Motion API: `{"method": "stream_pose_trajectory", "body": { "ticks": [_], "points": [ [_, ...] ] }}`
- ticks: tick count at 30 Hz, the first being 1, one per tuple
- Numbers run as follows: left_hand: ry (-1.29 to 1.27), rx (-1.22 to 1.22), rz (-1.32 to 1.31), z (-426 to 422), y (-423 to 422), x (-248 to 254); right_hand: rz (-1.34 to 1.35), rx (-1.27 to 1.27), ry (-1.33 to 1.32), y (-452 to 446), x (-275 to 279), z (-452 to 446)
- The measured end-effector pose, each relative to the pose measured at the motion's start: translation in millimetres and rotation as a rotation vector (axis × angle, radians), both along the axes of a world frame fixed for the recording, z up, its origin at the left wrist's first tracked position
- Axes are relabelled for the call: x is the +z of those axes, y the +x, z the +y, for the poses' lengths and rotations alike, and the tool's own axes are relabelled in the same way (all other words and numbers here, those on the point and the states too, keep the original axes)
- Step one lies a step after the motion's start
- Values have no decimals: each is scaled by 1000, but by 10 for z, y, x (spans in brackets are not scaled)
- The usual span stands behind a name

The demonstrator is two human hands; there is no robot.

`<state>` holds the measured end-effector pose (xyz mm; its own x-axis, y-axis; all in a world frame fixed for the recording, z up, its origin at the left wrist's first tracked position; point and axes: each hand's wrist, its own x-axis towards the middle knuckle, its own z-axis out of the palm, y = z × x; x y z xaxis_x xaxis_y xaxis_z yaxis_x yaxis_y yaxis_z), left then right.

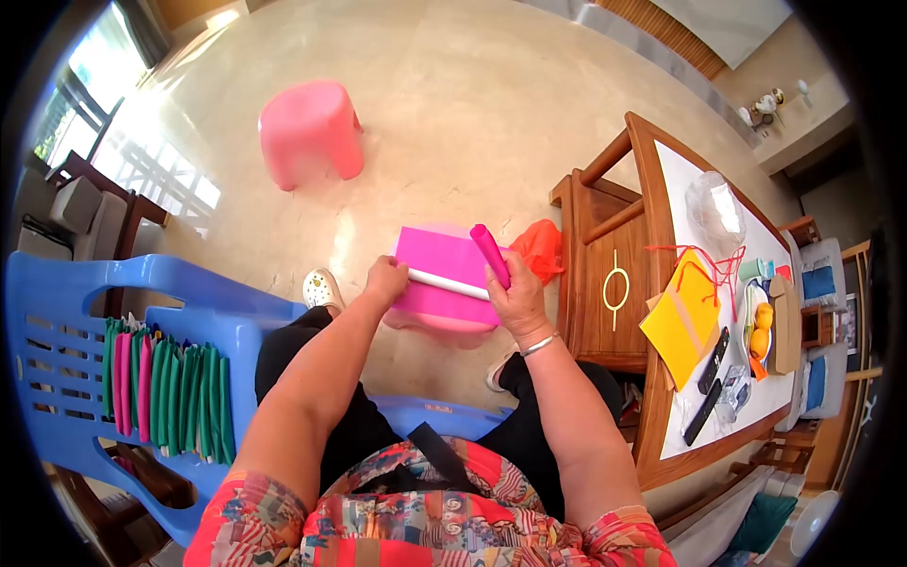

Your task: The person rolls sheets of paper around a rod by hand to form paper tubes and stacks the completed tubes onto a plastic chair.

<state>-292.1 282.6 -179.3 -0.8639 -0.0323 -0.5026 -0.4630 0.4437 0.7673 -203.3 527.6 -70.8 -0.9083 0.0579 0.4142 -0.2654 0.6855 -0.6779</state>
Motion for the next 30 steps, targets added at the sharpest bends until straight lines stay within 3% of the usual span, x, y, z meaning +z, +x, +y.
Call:
{"method": "stream_pose_trajectory", "body": {
  "ticks": [2,4,6,8,10,15,18,24,30],
  "points": [
    [-170,-66,147,-1,-43,-58,-11,-6,-1,-7,-4,6],
    [-90,-43,409,144,57,675,-19,-12,14,-24,-37,25],
    [259,-26,644,251,43,926,-30,-16,26,-13,-53,27],
    [266,-79,882,299,166,1413,-47,-15,38,6,-31,-1],
    [208,-235,1024,284,229,1564,-81,7,55,15,-32,-21],
    [-68,-769,1122,209,336,1569,-9,49,102,-6,-68,-81],
    [132,-297,1098,279,287,1531,-15,36,98,5,-78,-77],
    [268,-299,979,340,311,1446,15,32,189,9,-27,-54],
    [95,-381,800,373,371,1435,26,53,317,5,-63,-79]
  ]
}}
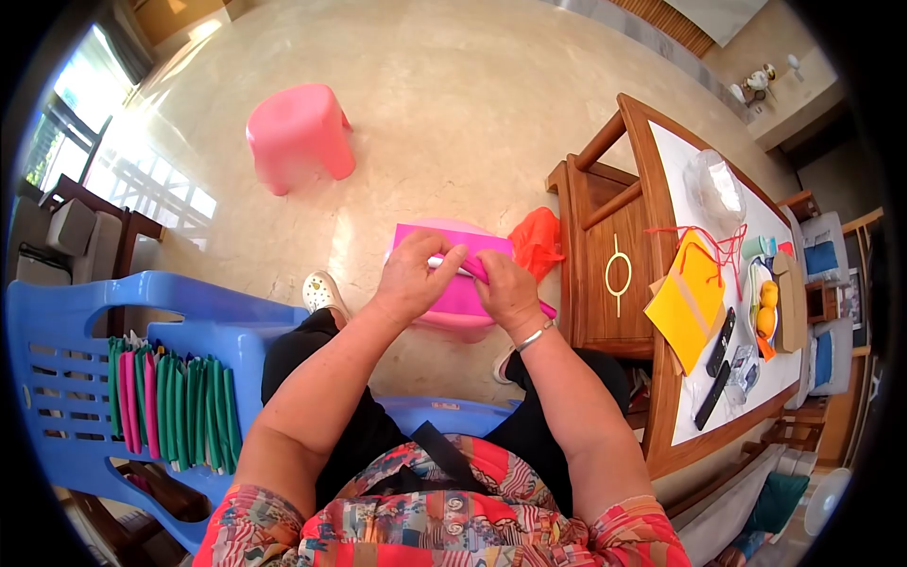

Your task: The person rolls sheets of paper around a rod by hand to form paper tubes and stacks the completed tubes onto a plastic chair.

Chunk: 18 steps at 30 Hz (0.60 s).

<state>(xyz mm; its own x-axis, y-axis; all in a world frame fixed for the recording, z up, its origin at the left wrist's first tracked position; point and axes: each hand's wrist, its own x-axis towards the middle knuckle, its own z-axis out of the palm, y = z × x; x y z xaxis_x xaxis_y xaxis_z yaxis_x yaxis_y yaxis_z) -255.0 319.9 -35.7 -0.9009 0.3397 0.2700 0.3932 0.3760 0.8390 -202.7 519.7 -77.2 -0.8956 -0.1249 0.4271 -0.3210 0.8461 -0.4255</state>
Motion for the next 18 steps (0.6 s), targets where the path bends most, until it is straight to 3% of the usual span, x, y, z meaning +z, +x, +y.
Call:
{"method": "stream_pose_trajectory", "body": {
  "ticks": [6,9,11,14,18],
  "points": [
    [35,-63,-189,-60,-80,12,-124,40,-105,41,142,-79],
    [-166,-262,332,-276,-266,145,-274,148,-352,-3,206,-97],
    [-118,-317,226,-328,-244,232,-374,197,-561,-19,99,-53],
    [-103,-420,143,-325,-204,360,-774,281,-789,-3,220,10],
    [-106,-540,102,-292,-183,354,-1040,423,-899,25,185,-16]
  ]
}}
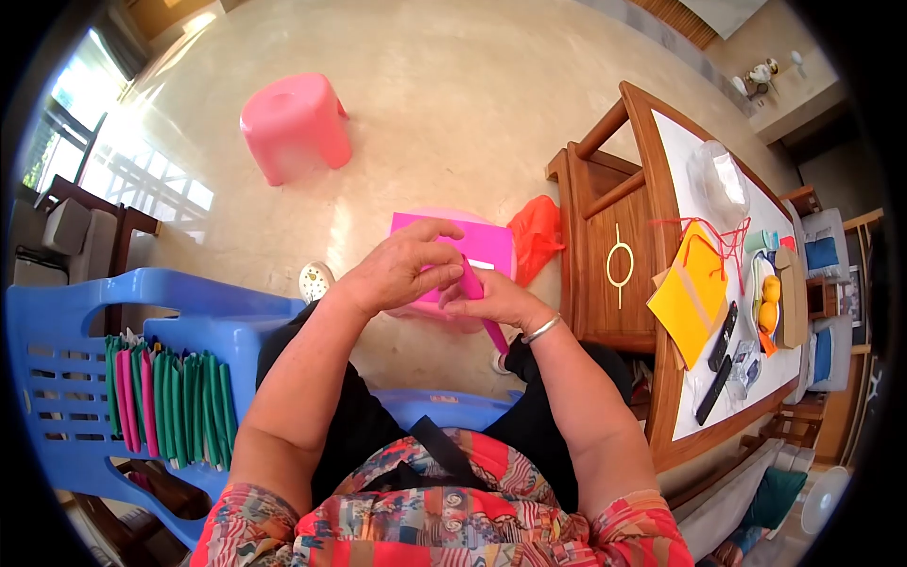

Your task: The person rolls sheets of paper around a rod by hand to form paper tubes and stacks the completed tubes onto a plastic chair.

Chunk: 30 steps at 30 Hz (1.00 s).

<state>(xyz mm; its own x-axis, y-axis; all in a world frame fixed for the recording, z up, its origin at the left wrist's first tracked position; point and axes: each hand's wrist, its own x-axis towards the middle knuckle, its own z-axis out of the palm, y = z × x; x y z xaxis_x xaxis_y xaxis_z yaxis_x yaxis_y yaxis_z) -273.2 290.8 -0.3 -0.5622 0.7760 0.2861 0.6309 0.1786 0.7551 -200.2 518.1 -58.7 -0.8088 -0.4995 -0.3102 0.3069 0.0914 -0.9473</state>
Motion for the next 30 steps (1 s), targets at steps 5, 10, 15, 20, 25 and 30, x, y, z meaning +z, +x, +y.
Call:
{"method": "stream_pose_trajectory", "body": {
  "ticks": [5,10,15,20,25,30],
  "points": [
    [32,109,-292,37,13,-111,-292,6,-15,73,114,-136],
    [353,487,-802,209,-3,-427,5,-538,-332,-80,187,-11],
    [423,534,-1477,386,153,-890,315,-988,-576,-242,546,322],
    [539,458,-1781,595,356,-980,423,-944,-598,-202,720,330],
    [697,274,-1845,687,454,-745,405,-866,-498,-116,621,27],
    [703,321,-1860,652,398,-865,395,-804,-467,-83,604,-139]
  ]
}}
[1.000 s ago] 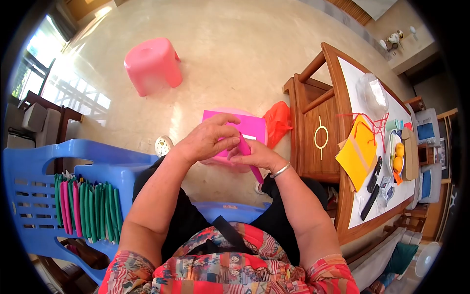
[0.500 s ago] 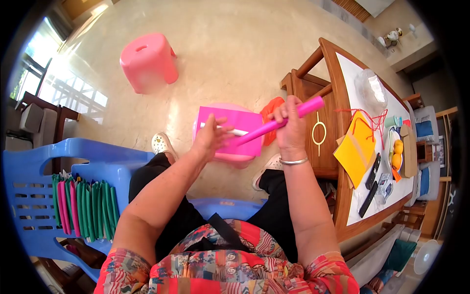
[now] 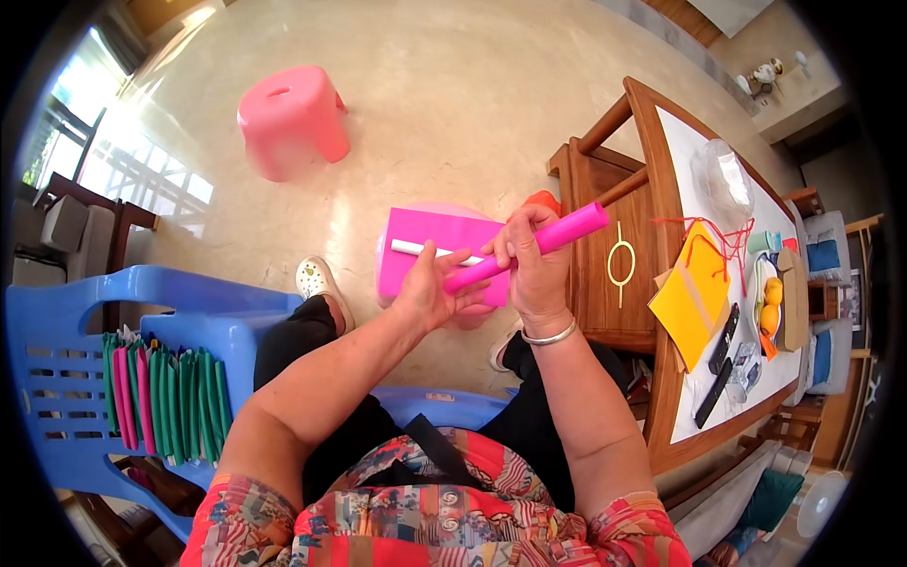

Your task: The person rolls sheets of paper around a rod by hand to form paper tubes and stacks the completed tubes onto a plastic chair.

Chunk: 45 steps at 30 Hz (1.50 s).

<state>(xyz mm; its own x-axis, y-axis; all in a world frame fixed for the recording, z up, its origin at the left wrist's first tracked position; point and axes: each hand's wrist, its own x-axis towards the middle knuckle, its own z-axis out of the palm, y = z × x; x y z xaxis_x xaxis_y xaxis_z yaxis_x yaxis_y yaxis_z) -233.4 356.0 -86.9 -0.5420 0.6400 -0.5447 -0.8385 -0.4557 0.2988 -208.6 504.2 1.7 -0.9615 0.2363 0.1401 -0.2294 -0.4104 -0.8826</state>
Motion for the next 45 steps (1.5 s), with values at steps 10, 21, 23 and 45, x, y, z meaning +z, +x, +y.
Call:
{"method": "stream_pose_trajectory", "body": {
  "ticks": [10,21,23,45],
  "points": [
    [-28,22,-4,-44,-61,95,7,-24,-53,1,-54,-19],
    [129,157,35,8,-74,404,4,-48,-189,-42,-23,54],
    [112,155,38,1,-85,333,2,-55,-173,-48,-34,41],
    [-699,236,1896,-517,-250,1158,-80,285,644,86,-586,51]
  ]
}}
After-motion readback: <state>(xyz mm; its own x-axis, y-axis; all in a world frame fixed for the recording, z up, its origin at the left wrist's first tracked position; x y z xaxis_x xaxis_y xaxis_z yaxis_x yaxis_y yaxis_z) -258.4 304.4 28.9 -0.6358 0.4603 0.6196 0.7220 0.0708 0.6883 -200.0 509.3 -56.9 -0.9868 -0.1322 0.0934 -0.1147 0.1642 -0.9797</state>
